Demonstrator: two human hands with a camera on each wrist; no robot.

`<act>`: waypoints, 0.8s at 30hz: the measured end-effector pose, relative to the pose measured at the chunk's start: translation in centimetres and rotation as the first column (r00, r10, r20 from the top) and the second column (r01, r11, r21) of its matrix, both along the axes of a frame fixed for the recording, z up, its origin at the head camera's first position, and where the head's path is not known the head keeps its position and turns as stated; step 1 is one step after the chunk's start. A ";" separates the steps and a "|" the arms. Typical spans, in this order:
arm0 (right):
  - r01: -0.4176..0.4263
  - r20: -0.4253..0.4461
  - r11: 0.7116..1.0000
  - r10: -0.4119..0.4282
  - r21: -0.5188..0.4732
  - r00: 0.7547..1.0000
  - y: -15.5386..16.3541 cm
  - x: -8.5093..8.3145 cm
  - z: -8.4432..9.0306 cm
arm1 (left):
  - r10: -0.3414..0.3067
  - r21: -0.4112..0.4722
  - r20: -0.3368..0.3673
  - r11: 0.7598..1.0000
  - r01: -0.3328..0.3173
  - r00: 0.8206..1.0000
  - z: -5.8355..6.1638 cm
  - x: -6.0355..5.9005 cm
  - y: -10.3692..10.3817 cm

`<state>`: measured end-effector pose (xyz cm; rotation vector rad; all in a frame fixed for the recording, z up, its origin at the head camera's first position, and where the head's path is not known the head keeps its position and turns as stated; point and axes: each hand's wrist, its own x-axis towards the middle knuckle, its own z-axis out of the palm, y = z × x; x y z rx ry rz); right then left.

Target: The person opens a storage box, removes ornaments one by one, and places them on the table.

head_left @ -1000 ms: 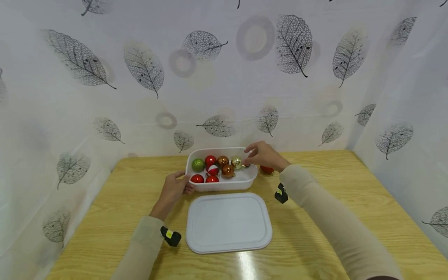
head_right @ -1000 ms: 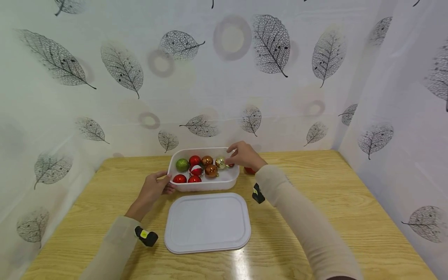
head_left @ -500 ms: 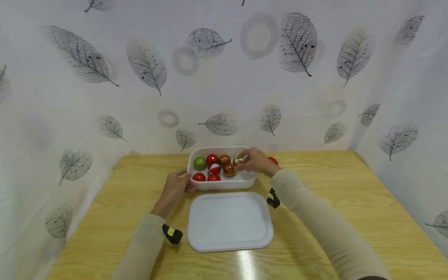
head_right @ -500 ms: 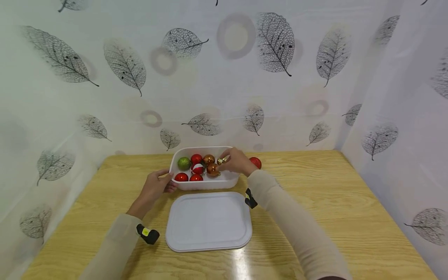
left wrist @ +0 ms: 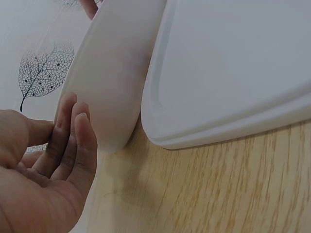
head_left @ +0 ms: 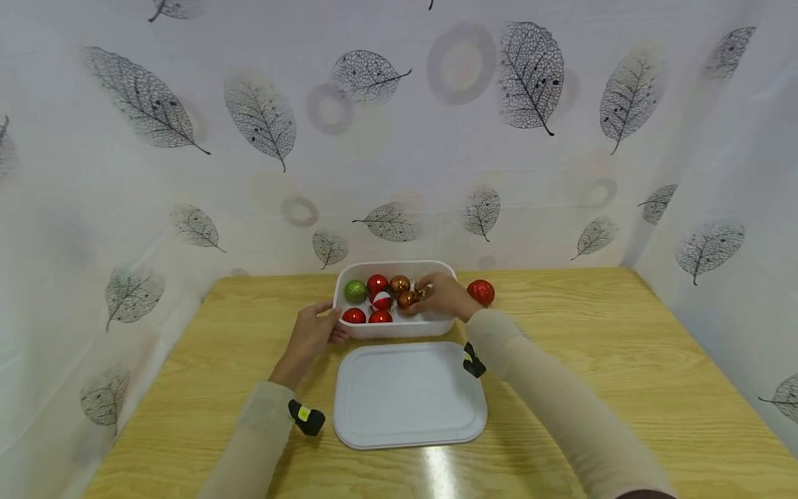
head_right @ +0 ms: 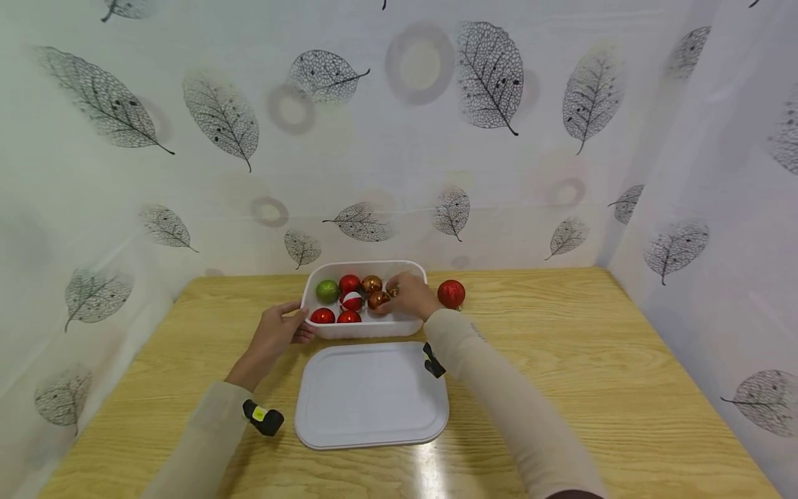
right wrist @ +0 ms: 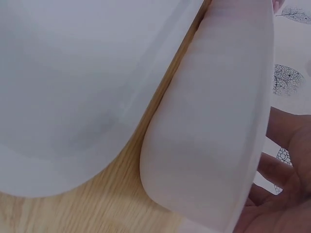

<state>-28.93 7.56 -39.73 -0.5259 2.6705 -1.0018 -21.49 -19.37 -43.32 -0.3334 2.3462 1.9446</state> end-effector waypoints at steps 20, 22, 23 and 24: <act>0.061 -0.073 0.995 -0.055 0.080 0.996 -1.4 0.0 -1.3 | -0.003 -0.010 -0.004 1.000 0.003 1.000 -0.3 -0.2 0.0; 0.059 -0.067 0.995 -0.054 0.082 0.996 -1.6 0.0 -1.3 | 0.002 -0.010 0.001 1.000 -0.002 1.000 -0.2 -0.1 0.0; 0.057 -0.067 0.995 -0.051 0.084 0.996 -1.6 0.0 -1.3 | 0.004 -0.009 0.002 1.000 -0.004 1.000 -0.2 -0.1 0.0; 0.056 -0.064 0.995 -0.050 0.086 0.997 -1.7 -0.1 -1.3 | 0.003 -0.008 0.000 1.000 -0.003 1.000 -0.2 -0.1 0.0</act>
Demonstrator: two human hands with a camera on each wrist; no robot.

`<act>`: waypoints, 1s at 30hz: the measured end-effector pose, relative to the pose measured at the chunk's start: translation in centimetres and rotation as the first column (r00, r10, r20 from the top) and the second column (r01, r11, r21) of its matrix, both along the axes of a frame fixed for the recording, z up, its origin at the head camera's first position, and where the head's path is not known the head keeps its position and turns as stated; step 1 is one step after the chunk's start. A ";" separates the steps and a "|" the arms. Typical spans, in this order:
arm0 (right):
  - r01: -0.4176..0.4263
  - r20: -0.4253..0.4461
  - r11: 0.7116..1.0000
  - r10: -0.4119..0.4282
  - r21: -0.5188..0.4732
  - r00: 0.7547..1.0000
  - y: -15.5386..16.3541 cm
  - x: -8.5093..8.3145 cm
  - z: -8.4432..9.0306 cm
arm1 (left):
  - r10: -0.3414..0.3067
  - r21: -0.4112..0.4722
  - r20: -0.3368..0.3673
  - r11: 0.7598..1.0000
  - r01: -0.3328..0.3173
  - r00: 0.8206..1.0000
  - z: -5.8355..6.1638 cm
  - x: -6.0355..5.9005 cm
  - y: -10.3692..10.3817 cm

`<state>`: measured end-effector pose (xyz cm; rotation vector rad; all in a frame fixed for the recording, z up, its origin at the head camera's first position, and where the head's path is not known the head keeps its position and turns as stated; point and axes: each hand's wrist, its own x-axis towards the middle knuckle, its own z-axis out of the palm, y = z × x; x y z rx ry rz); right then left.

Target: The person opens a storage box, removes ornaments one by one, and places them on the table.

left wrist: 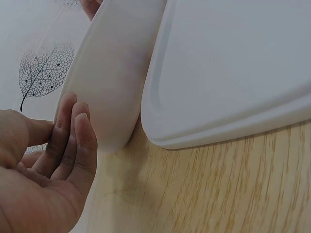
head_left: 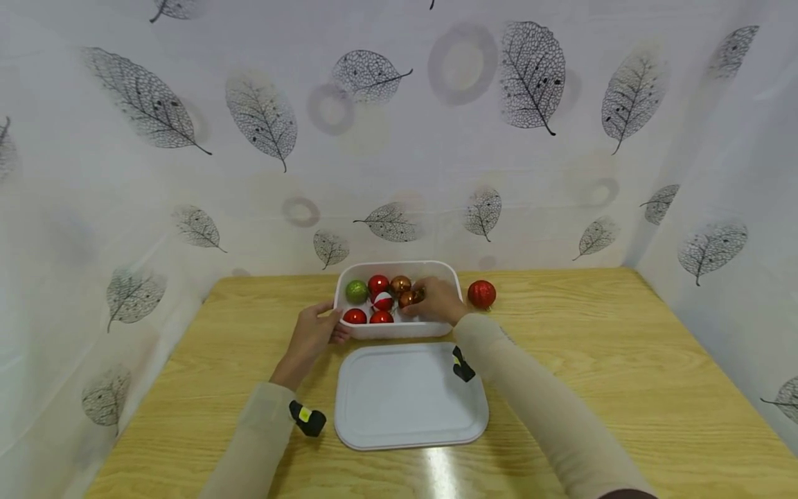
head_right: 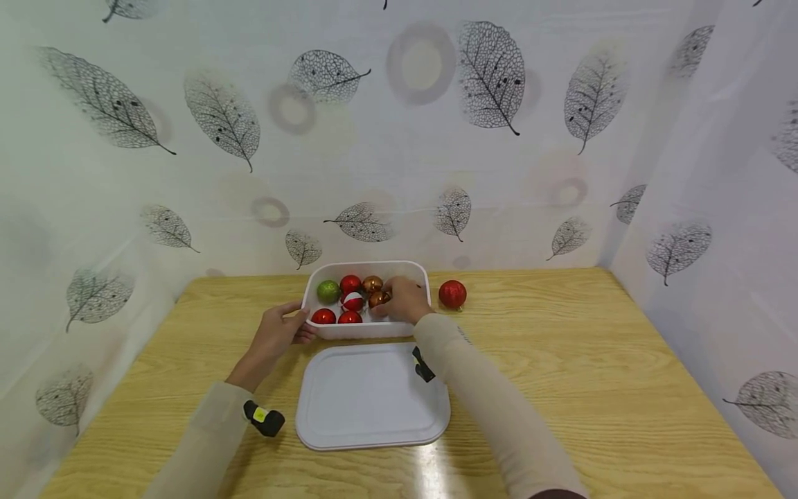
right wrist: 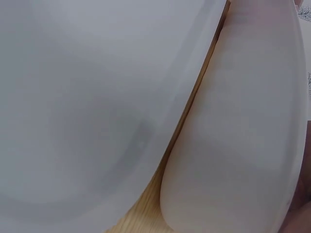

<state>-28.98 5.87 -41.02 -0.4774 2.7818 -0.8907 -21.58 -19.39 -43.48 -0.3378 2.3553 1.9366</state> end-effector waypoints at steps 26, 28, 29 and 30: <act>-0.030 0.033 0.995 0.033 -0.096 0.999 0.5 -0.1 1.1 | -0.003 0.022 -0.005 1.000 0.003 1.000 0.3 0.2 0.0; -0.044 0.024 0.991 0.047 -0.125 0.999 0.7 -0.2 1.3 | -0.001 0.022 -0.004 1.000 0.001 1.000 0.3 0.2 0.1; -0.055 0.009 0.990 0.056 -0.133 0.998 0.8 -0.2 1.4 | -0.004 0.024 -0.009 1.000 0.005 1.000 0.3 0.2 0.0; -0.060 -0.002 0.989 0.061 -0.137 0.998 0.9 -0.3 1.5 | -0.004 0.026 -0.012 1.000 0.004 1.000 0.2 0.2 0.0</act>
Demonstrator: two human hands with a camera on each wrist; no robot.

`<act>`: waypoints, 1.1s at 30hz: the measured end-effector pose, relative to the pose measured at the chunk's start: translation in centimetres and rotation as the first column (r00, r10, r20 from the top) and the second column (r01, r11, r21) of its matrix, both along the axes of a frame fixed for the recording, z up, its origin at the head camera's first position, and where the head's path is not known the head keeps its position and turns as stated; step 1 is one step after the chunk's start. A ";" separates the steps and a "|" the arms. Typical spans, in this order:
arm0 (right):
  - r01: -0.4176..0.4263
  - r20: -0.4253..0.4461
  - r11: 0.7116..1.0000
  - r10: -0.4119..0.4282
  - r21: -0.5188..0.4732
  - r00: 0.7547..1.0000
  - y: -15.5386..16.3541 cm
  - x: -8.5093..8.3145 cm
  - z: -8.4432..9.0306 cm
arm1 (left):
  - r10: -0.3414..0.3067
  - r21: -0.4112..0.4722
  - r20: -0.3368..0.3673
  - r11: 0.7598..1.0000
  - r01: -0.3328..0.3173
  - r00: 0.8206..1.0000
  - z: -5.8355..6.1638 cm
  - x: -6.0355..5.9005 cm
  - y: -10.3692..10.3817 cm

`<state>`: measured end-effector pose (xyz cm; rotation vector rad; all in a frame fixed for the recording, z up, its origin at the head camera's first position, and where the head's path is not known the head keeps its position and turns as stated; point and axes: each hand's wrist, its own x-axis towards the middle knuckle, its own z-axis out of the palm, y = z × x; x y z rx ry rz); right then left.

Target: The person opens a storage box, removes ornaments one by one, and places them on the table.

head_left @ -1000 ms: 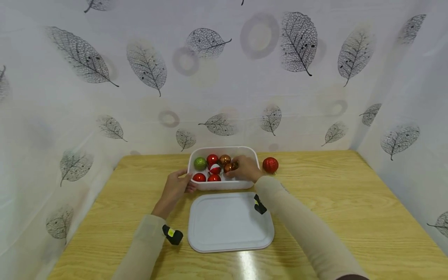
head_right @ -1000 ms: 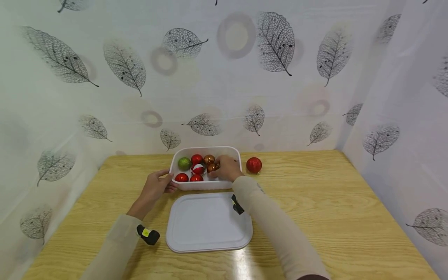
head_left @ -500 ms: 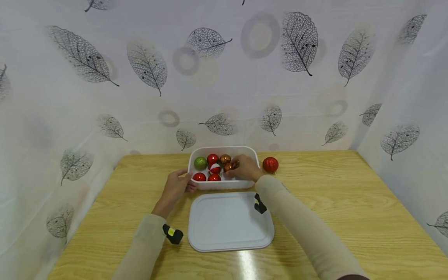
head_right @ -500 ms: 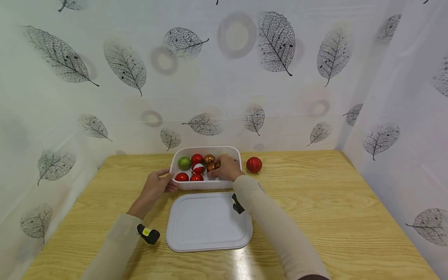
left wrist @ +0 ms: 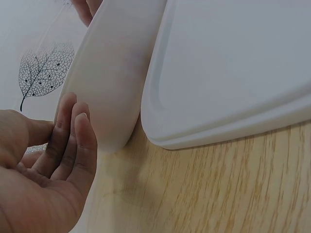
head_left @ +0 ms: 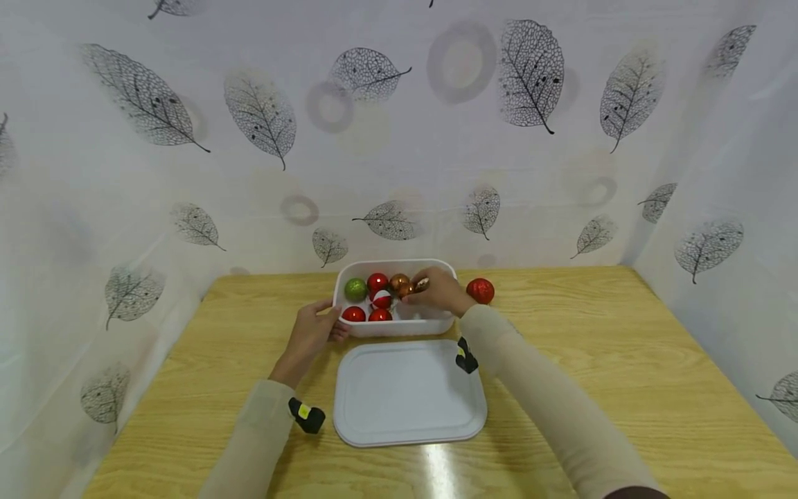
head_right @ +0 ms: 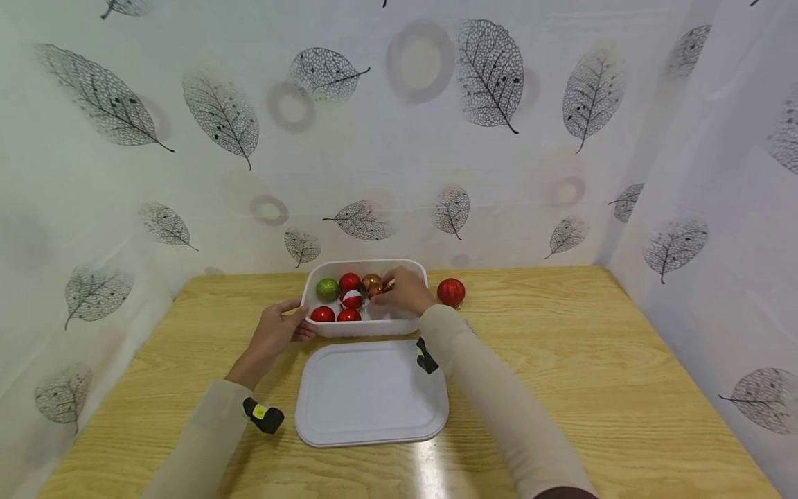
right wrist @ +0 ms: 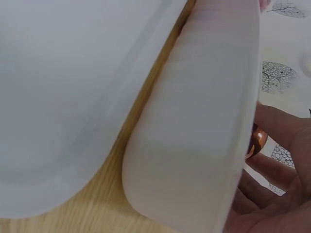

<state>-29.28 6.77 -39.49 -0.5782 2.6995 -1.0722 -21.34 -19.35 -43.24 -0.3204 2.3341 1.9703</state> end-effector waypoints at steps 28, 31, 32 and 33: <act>0.067 0.019 0.998 -0.067 0.013 0.998 4.3 -0.3 3.6 | -0.011 0.000 -0.010 1.000 0.011 1.000 -0.3 -0.3 -0.1; 0.079 0.032 0.997 -0.078 0.000 0.996 5.1 -0.5 3.9 | -0.009 -0.002 -0.007 1.000 0.009 1.000 -0.2 -0.2 0.0; 0.082 0.037 0.997 -0.081 -0.005 0.996 5.3 -0.5 4.1 | -0.007 -0.004 -0.007 1.000 0.007 1.000 -0.2 -0.2 0.0; 0.088 0.040 0.996 -0.088 -0.008 0.995 5.6 -0.5 4.2 | -0.007 -0.004 -0.006 1.000 0.007 1.000 -0.2 -0.2 0.0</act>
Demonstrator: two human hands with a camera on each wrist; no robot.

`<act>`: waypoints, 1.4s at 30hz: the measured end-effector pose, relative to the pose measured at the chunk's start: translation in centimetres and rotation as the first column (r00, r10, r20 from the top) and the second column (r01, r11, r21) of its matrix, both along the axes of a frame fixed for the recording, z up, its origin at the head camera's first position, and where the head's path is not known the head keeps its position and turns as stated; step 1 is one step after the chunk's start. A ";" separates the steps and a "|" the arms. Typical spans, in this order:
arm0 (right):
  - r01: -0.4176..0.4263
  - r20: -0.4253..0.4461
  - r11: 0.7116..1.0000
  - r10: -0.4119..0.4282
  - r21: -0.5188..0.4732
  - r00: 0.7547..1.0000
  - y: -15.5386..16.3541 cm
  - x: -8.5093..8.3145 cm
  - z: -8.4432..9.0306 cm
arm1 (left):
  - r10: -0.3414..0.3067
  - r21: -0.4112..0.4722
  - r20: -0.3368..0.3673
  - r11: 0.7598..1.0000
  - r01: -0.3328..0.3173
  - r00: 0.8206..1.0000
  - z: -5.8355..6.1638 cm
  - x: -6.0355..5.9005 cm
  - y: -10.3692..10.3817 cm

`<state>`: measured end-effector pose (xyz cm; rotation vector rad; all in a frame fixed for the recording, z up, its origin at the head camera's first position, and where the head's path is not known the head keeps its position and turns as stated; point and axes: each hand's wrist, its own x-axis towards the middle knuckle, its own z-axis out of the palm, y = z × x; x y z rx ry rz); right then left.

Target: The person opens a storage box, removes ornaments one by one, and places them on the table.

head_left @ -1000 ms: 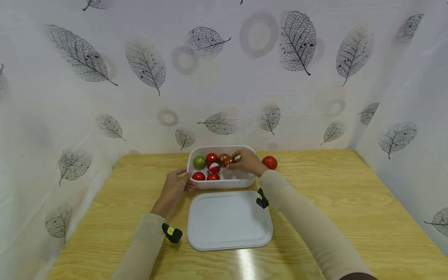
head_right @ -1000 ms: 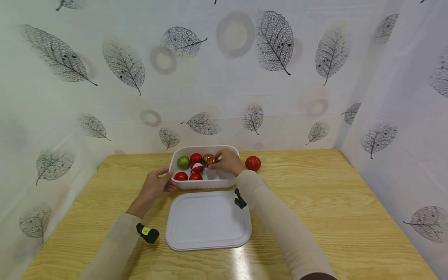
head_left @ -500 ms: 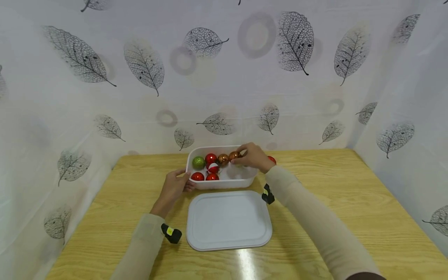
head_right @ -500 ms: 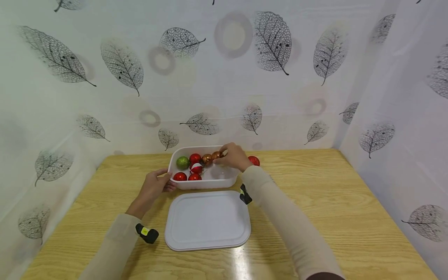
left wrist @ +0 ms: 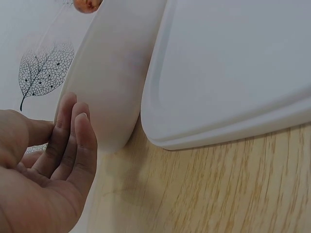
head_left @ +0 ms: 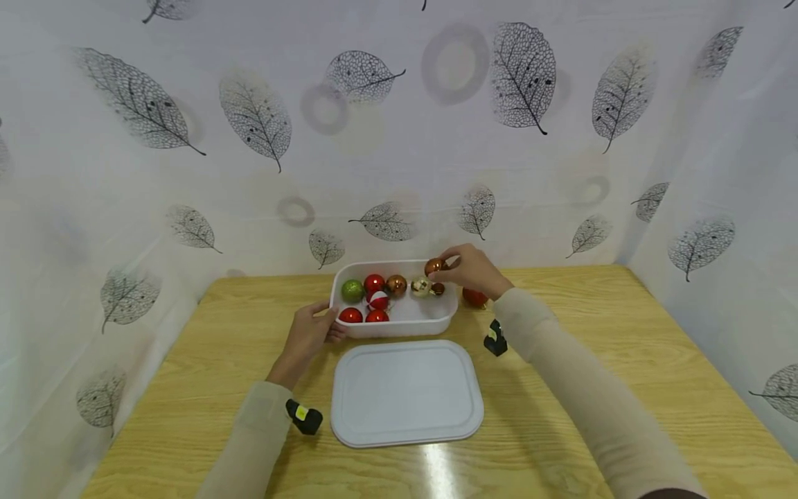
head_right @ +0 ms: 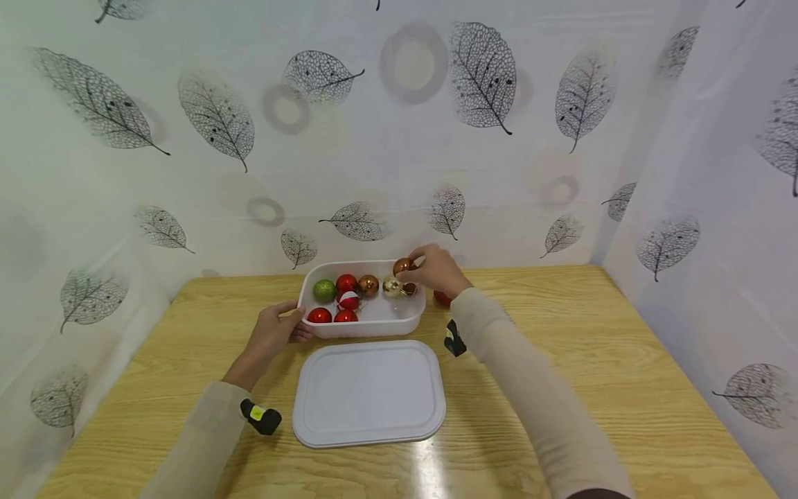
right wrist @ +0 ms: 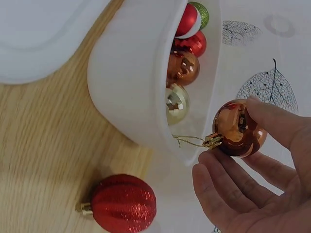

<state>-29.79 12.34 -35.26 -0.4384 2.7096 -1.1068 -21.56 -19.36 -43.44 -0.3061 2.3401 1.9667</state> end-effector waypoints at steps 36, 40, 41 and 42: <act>0.096 0.069 0.995 -0.093 -0.039 0.993 10.0 0.5 -0.5 | -0.004 -0.024 0.006 1.000 0.004 1.000 0.7 0.5 0.2; 0.104 0.097 0.993 -0.099 -0.051 0.990 10.5 0.8 -0.9 | -0.005 -0.032 0.017 0.999 0.006 1.000 0.6 0.5 0.1; 0.107 0.100 0.993 -0.101 -0.051 0.990 10.6 0.9 -1.1 | -0.004 -0.033 0.020 0.999 0.005 1.000 0.6 0.5 0.1; 0.110 0.103 0.993 -0.104 -0.051 0.989 10.7 0.9 -1.2 | -0.007 -0.033 0.019 0.999 0.007 1.000 0.5 0.4 0.1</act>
